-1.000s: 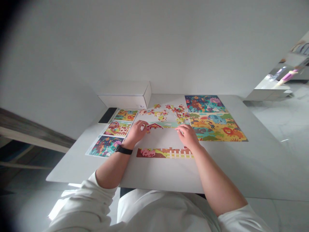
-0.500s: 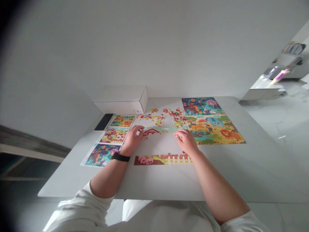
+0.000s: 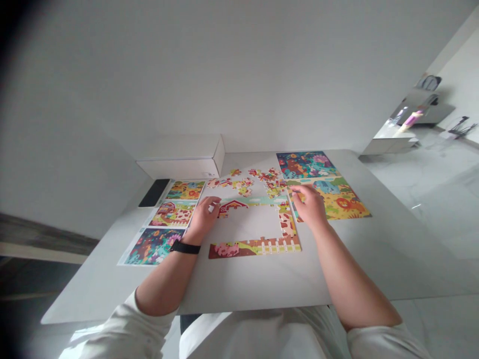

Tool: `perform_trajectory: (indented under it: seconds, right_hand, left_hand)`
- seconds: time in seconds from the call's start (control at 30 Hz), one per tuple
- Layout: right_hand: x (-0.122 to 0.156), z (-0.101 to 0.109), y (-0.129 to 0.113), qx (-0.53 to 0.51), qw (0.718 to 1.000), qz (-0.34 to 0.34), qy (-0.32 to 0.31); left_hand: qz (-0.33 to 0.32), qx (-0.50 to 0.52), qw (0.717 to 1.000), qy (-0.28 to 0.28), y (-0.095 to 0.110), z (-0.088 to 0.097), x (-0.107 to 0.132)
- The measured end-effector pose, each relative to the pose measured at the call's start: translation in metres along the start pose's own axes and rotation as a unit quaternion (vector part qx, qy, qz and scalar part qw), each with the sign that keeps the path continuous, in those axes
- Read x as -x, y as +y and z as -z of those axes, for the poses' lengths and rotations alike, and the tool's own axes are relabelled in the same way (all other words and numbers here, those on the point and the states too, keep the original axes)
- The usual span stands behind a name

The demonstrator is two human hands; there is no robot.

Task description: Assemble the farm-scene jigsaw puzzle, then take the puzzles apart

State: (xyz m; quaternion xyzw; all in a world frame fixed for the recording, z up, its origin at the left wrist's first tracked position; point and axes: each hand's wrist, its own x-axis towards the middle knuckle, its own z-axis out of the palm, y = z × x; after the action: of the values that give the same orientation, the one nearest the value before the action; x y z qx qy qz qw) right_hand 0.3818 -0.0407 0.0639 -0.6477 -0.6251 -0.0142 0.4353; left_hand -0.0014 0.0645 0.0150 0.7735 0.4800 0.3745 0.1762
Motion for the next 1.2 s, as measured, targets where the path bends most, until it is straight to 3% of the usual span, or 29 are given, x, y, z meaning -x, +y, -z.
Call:
perform_trajectory:
  seconds: [0.1, 0.27, 0.57, 0.8, 1.03, 1.2]
  right_hand:
    - [-0.013, -0.004, 0.010, 0.039, 0.997, -0.002, -0.070]
    - [-0.035, -0.043, 0.016, 0.088, 0.982, -0.001, -0.169]
    - [-0.089, -0.136, -0.036, 0.118, 0.949, 0.033, -0.289]
    - [-0.125, -0.195, -0.063, 0.134, 0.942, 0.039, -0.304]
    - [-0.134, -0.213, -0.070, 0.176, 0.917, 0.022, -0.359]
    - [-0.129, -0.208, -0.075, 0.128, 0.939, 0.009, -0.320]
  left_hand:
    - [0.002, 0.009, 1.000, 0.005, -0.001, 0.000, 0.000]
    - [0.012, 0.018, 1.000, 0.012, -0.002, 0.000, 0.000]
    - [0.034, 0.021, 0.998, 0.046, -0.001, -0.006, -0.003]
    - [0.079, 0.055, 0.991, 0.094, -0.009, -0.010, -0.012]
    - [0.087, 0.108, 0.984, 0.113, -0.011, -0.013, -0.012]
    - [0.080, 0.108, 0.985, 0.109, -0.009, -0.015, -0.012]
